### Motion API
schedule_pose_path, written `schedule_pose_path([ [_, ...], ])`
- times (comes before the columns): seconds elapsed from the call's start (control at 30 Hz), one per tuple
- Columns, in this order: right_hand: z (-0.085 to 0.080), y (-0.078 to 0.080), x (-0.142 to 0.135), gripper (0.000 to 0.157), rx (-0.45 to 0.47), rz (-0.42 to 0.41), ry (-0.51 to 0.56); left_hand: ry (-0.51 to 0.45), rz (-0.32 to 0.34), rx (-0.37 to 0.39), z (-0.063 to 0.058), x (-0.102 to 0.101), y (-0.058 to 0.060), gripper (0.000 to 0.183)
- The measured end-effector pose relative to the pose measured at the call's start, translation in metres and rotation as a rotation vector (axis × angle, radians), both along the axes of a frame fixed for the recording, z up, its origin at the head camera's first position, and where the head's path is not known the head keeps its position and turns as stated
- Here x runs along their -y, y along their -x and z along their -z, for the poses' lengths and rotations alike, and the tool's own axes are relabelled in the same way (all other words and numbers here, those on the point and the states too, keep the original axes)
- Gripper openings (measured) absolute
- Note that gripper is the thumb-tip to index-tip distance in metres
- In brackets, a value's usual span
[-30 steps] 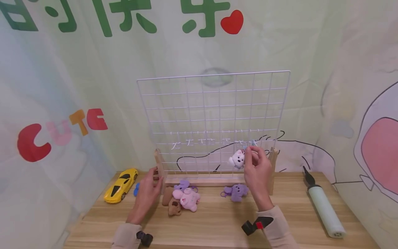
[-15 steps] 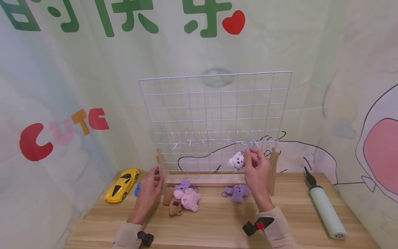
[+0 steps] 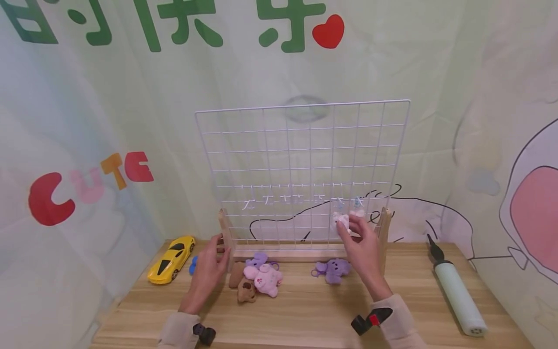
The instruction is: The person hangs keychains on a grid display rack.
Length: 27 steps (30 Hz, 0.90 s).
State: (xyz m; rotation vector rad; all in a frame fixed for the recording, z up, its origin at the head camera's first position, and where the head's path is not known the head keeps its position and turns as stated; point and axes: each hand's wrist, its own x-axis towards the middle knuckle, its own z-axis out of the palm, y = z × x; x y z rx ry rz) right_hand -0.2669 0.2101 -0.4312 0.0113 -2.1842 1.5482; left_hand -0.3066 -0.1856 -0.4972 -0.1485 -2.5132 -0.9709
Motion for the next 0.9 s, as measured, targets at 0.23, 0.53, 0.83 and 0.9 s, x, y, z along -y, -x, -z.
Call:
schedule_pose_path([
  [0.23, 0.034, 0.003, -0.009, 0.054, 0.1, -0.055, -0.17, 0.008, -0.008, 0.008, 0.0, -0.001, 0.0, 0.046],
  [0.53, 0.063, 0.002, 0.008, 0.02, 0.042, -0.176, -0.41, 0.005, 0.0, -0.003, 0.0, 0.0, 0.001, 0.044],
  [0.83, 0.08, -0.001, 0.019, 0.025, -0.155, -0.251, -0.694, 0.004, -0.004, 0.005, 0.0, 0.0, 0.001, 0.044],
  [0.9, 0.082, -0.003, 0.019, 0.023, -0.18, -0.264, -0.778, 0.004, -0.003, 0.003, 0.0, 0.0, 0.001, 0.044],
])
